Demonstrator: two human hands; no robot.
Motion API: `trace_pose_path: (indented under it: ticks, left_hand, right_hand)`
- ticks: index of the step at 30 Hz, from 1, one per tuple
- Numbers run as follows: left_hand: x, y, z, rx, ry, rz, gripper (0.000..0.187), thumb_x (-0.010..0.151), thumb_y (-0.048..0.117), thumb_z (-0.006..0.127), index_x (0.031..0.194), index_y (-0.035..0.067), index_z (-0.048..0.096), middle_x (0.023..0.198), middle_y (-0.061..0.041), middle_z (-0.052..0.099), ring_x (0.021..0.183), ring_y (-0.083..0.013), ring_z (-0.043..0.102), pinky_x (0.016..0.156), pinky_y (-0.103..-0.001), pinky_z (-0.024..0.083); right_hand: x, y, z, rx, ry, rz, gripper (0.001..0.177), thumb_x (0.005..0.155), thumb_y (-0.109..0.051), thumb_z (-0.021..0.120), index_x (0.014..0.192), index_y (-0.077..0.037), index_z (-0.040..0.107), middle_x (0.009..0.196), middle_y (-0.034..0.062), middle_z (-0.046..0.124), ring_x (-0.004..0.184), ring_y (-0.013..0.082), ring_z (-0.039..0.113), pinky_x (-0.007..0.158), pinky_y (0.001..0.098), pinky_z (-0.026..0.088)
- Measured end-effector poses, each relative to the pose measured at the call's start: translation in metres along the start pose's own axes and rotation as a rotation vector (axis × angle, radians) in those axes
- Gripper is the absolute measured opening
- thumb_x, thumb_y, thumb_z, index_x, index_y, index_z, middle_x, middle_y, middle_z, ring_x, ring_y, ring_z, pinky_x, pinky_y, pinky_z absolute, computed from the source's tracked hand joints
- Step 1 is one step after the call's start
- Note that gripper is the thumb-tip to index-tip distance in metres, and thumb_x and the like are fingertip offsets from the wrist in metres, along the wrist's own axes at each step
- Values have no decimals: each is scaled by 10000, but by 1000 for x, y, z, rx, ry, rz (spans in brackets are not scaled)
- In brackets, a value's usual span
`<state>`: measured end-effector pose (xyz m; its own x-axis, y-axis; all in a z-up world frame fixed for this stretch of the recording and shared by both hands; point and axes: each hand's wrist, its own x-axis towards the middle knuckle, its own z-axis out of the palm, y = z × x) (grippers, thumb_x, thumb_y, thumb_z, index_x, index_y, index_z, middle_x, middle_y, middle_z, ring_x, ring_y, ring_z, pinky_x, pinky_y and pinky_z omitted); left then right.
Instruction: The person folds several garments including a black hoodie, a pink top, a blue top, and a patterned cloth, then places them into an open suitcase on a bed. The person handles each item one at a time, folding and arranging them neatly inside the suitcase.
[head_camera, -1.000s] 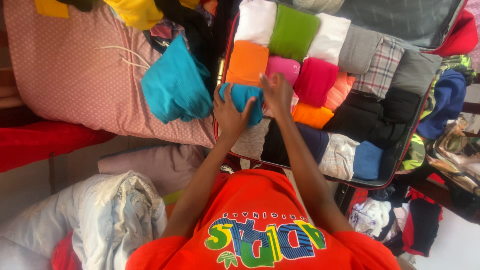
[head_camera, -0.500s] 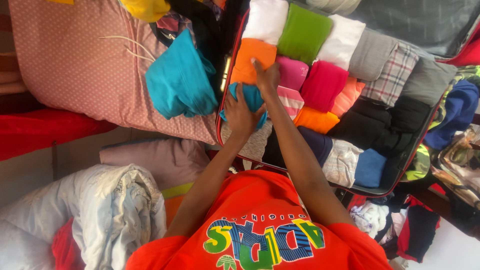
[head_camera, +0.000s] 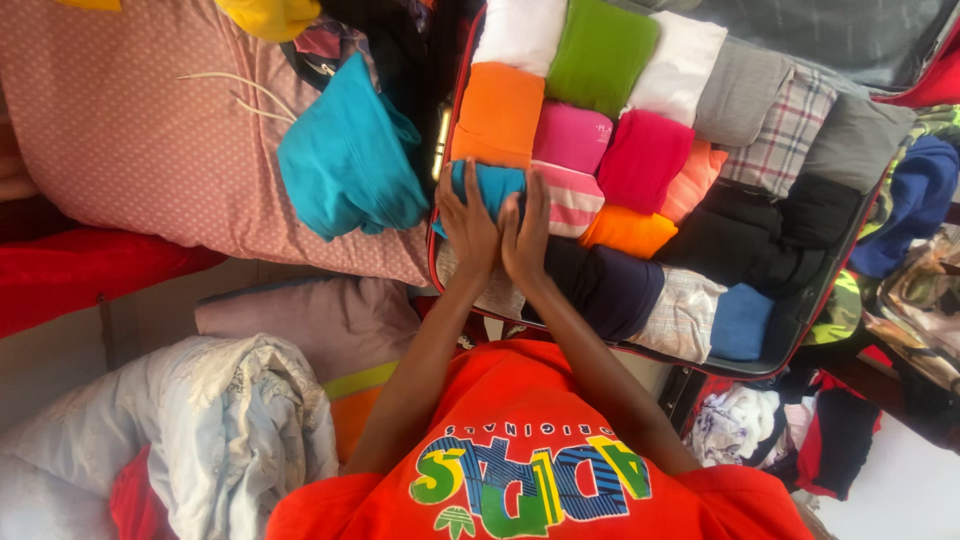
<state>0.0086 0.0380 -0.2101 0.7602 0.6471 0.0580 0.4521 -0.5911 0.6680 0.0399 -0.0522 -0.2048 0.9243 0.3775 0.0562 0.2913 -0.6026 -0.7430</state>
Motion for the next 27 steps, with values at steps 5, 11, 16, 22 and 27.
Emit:
trace_pose_path:
  ticks: [5, 11, 16, 22, 27]
  left_hand:
    - [-15, -15, -12, -197, -89, 34, 587, 1155, 388, 358, 1648, 77, 291, 1679, -256, 259, 1546, -468, 343, 1261, -566, 340]
    - [-19, -29, -29, -441, -234, -50, 635, 1130, 417, 308, 1644, 49, 245, 1697, -293, 145, 1536, -507, 281, 1217, -537, 344]
    - [-14, -29, -33, -419, -247, 80, 583, 1184, 405, 310, 1653, 65, 246, 1730, -290, 57, 1609, -504, 156, 1303, -552, 257]
    - [3, -28, -17, -271, -214, 140, 646, 1127, 452, 373, 1645, 81, 267, 1724, -251, 86, 1608, -453, 174, 1319, -555, 182]
    - [19, -43, -3, -342, -210, 208, 639, 1128, 469, 401, 1636, 96, 293, 1726, -239, 106, 1615, -454, 189, 1324, -534, 258]
  right_hand:
    - [-2, -4, 8, 79, 39, 58, 553, 1154, -371, 407, 1528, 32, 361, 1552, 263, 412, 1462, 402, 420, 1221, 494, 345]
    - [-6, -12, 32, 129, 76, 144, 501, 1154, -359, 371, 1481, 20, 383, 1470, 216, 491, 1398, 344, 508, 1186, 474, 412]
    - [-5, -3, 36, 165, 78, 252, 504, 1151, -326, 308, 1507, 25, 367, 1465, 266, 510, 1350, 386, 546, 1120, 471, 450]
    - [0, 3, 38, 92, 127, 188, 508, 1169, -326, 315, 1512, 49, 332, 1494, 299, 458, 1397, 436, 484, 1153, 500, 399]
    - [8, 2, 46, 109, 125, 196, 484, 1161, -308, 310, 1506, 30, 324, 1448, 291, 488, 1324, 421, 545, 1096, 484, 455]
